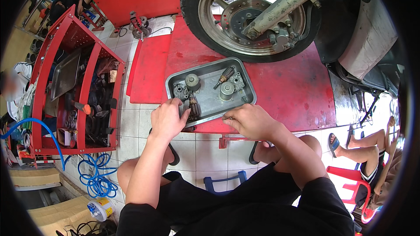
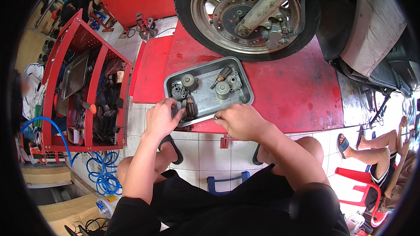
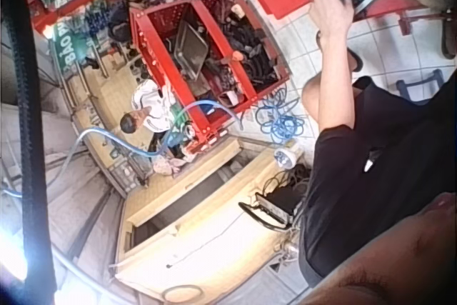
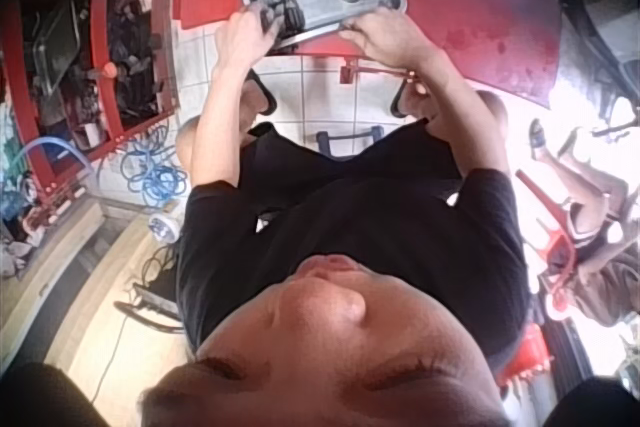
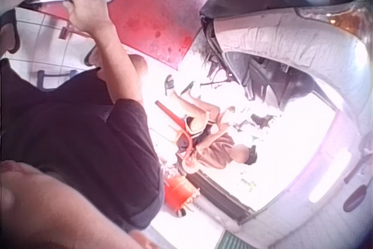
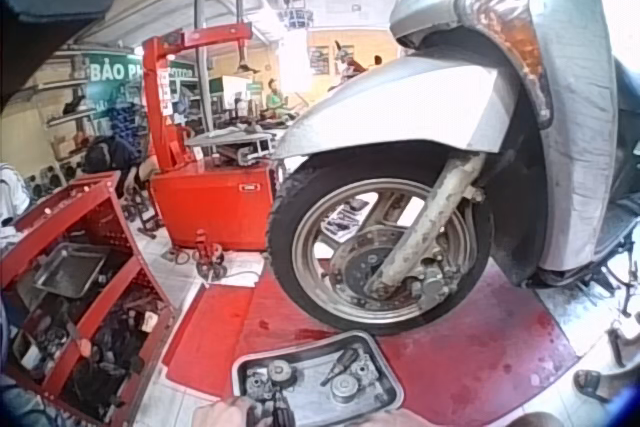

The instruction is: The person disassembles and reassembles small mechanical components, likely from a scooter or motorcycle, using a screwdriver and a metal tray. They remove parts, place them in the tray, and then reassemble them while seated in a workshop.

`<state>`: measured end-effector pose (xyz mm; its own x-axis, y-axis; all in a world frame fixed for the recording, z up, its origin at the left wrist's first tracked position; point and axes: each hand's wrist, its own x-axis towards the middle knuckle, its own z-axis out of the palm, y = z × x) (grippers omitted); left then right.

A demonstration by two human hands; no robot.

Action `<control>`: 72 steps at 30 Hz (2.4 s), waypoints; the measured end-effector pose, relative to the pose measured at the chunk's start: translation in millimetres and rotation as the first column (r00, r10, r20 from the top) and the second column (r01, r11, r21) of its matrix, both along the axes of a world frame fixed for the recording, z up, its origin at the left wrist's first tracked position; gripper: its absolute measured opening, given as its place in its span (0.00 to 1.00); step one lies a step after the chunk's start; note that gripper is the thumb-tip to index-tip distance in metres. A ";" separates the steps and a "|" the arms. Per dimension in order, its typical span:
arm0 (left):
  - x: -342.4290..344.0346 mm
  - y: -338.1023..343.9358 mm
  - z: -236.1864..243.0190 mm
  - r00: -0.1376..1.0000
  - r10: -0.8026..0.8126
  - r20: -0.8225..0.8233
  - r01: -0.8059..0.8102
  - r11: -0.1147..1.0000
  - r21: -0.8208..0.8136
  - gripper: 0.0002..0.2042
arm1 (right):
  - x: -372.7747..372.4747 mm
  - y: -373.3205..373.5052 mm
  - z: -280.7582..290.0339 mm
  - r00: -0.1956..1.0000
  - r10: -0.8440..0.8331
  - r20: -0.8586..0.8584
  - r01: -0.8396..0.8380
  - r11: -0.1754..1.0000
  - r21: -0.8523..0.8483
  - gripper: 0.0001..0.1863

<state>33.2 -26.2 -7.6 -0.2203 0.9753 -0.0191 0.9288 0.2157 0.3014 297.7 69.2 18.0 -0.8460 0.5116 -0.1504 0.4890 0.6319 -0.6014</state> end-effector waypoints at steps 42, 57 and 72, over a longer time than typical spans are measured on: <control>2.5 4.0 0.0 1.000 0.018 0.023 -0.017 0.999 -0.030 0.17 | 0.9 0.9 -0.2 1.000 0.000 -0.016 0.001 1.000 0.022 0.16; 3.1 3.0 0.8 1.000 0.019 0.012 -0.019 1.000 -0.020 0.17 | -0.1 1.8 1.9 1.000 -0.003 0.009 0.003 1.000 0.003 0.17; 2.3 4.1 -8.9 1.000 -0.026 0.000 0.026 1.000 0.012 0.17 | 2.0 3.0 4.1 1.000 -0.028 -0.012 0.028 1.000 -0.002 0.17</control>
